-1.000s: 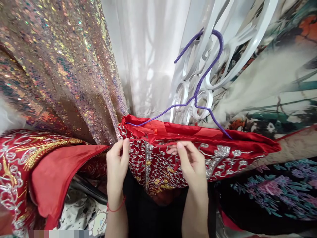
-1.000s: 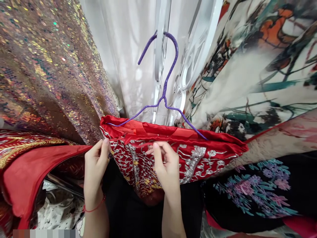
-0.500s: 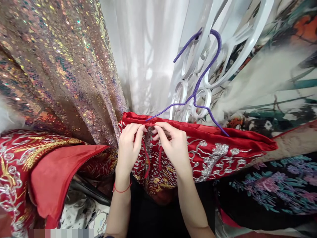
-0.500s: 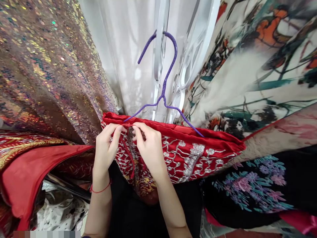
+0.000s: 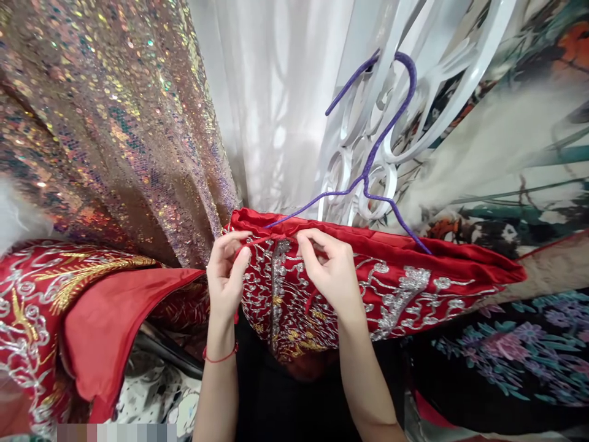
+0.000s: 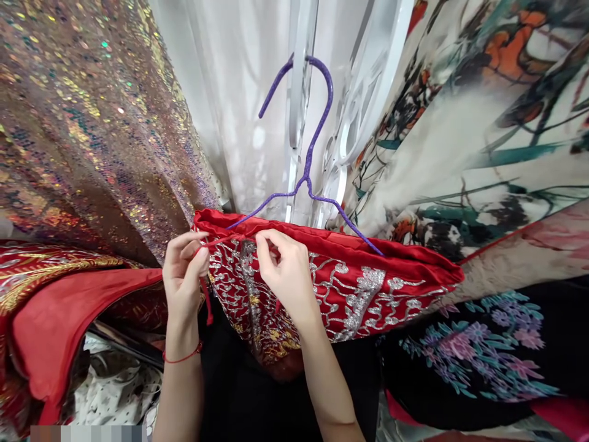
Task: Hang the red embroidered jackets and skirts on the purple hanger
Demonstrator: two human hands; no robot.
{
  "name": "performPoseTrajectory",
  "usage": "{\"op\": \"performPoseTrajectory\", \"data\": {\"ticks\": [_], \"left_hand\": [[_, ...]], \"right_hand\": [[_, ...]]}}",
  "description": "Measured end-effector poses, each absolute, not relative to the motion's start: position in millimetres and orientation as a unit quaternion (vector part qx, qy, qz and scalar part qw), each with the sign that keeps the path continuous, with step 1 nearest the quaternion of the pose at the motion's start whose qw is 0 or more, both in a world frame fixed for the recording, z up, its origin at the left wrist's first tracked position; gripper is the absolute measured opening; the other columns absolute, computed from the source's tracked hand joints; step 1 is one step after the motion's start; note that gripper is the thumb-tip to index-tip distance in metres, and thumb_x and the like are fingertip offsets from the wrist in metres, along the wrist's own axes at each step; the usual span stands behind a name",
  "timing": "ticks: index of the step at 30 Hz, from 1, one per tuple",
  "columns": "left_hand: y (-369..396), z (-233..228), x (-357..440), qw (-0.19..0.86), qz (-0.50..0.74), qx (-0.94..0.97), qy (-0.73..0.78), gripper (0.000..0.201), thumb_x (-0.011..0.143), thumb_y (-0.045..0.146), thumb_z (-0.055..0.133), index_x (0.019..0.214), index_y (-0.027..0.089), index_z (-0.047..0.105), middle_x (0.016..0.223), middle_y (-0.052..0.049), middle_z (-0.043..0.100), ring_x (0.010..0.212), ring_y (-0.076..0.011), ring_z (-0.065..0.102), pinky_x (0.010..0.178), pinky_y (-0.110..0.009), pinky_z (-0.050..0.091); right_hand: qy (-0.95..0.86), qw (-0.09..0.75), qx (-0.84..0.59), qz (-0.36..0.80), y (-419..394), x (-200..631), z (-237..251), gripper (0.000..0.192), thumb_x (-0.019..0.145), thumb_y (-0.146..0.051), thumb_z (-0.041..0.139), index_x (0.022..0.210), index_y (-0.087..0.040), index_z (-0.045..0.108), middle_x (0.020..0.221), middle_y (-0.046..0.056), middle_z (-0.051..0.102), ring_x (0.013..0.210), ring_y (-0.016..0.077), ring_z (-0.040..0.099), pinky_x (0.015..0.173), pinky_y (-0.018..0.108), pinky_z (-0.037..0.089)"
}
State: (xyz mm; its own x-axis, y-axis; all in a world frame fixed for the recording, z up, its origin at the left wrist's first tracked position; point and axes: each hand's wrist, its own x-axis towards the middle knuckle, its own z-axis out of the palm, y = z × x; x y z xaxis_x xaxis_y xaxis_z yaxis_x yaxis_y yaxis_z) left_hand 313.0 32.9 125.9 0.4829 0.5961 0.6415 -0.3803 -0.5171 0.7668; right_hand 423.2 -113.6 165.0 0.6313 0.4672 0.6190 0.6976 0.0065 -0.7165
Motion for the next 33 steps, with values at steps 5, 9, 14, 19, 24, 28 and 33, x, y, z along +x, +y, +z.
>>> {"op": "performPoseTrajectory", "data": {"ticks": [5, 9, 14, 19, 24, 28, 33], "left_hand": [[31.2, 136.0, 310.9, 0.308, 0.518, 0.793, 0.095, 0.021, 0.083, 0.01, 0.061, 0.079, 0.021, 0.079, 0.067, 0.001, 0.058, 0.06, -0.0085, 0.05, 0.059, -0.023, 0.038], [17.2, 142.0, 322.9, 0.344, 0.665, 0.642, 0.165, 0.012, 0.083, 0.017, 0.07, 0.084, 0.023, 0.081, 0.066, 0.003, 0.057, 0.056, -0.0064, 0.041, 0.054, -0.022, 0.033], [18.9, 143.1, 318.0, 0.5, 0.575, 0.646, 0.05, 0.007, 0.079, 0.032, 0.08, 0.076, 0.025, 0.081, 0.067, 0.0, 0.061, 0.063, -0.0101, 0.051, 0.057, -0.023, 0.039], [30.8, 149.0, 301.0, 0.501, 0.349, 0.792, -0.007, 0.013, 0.074, 0.033, 0.085, 0.078, 0.022, 0.08, 0.072, -0.002, 0.061, 0.063, -0.011, 0.05, 0.053, -0.023, 0.037], [30.8, 156.9, 300.4, 0.47, 0.338, 0.815, 0.012, 0.02, 0.074, 0.037, 0.085, 0.075, 0.021, 0.073, 0.069, 0.002, 0.053, 0.06, -0.01, 0.044, 0.053, -0.023, 0.036], [30.0, 157.9, 301.1, 0.436, 0.325, 0.839, 0.023, 0.021, 0.077, 0.037, 0.082, 0.072, 0.02, 0.071, 0.065, 0.002, 0.049, 0.061, -0.0111, 0.043, 0.056, -0.023, 0.037], [28.3, 152.6, 304.9, 0.514, 0.322, 0.794, 0.04, 0.026, 0.075, 0.042, 0.082, 0.071, 0.019, 0.073, 0.066, 0.001, 0.053, 0.059, -0.01, 0.044, 0.053, -0.023, 0.037]], "right_hand": [[-0.453, 0.484, -0.748, -0.034, -126.6, 430.2, 175.4, 0.012, 0.093, -0.02, 0.062, 0.088, -0.02, 0.073, 0.069, -0.003, 0.067, 0.058, 0.0103, 0.055, 0.06, 0.024, 0.041], [-0.571, 0.476, -0.667, 0.056, -134.2, 431.7, 183.1, 0.012, 0.09, -0.016, 0.067, 0.09, -0.022, 0.078, 0.086, -0.001, 0.077, 0.073, 0.0123, 0.067, 0.069, 0.024, 0.048], [-0.564, 0.575, -0.591, 0.045, -133.7, 434.3, 184.1, 0.01, 0.089, -0.019, 0.071, 0.09, -0.021, 0.081, 0.078, 0.0, 0.075, 0.067, 0.0116, 0.063, 0.062, 0.024, 0.048], [-0.621, 0.549, -0.558, 0.034, -131.0, 441.5, 181.6, 0.016, 0.091, -0.018, 0.068, 0.099, -0.024, 0.081, 0.082, 0.002, 0.07, 0.07, 0.0114, 0.062, 0.063, 0.024, 0.05], [-0.672, 0.472, -0.568, -0.051, -127.8, 437.6, 178.2, 0.022, 0.097, -0.019, 0.059, 0.105, -0.024, 0.079, 0.089, 0.003, 0.061, 0.074, 0.0101, 0.057, 0.065, 0.023, 0.048], [-0.675, 0.355, -0.632, -0.139, -127.9, 429.1, 176.9, 0.025, 0.102, -0.023, 0.052, 0.107, -0.024, 0.077, 0.088, 0.002, 0.056, 0.065, 0.0079, 0.049, 0.058, 0.021, 0.041], [-0.663, 0.275, -0.648, -0.255, -119.2, 424.2, 172.3, 0.027, 0.104, -0.02, 0.045, 0.105, -0.019, 0.072, 0.086, 0.003, 0.062, 0.068, 0.0089, 0.055, 0.058, 0.02, 0.042]]}}
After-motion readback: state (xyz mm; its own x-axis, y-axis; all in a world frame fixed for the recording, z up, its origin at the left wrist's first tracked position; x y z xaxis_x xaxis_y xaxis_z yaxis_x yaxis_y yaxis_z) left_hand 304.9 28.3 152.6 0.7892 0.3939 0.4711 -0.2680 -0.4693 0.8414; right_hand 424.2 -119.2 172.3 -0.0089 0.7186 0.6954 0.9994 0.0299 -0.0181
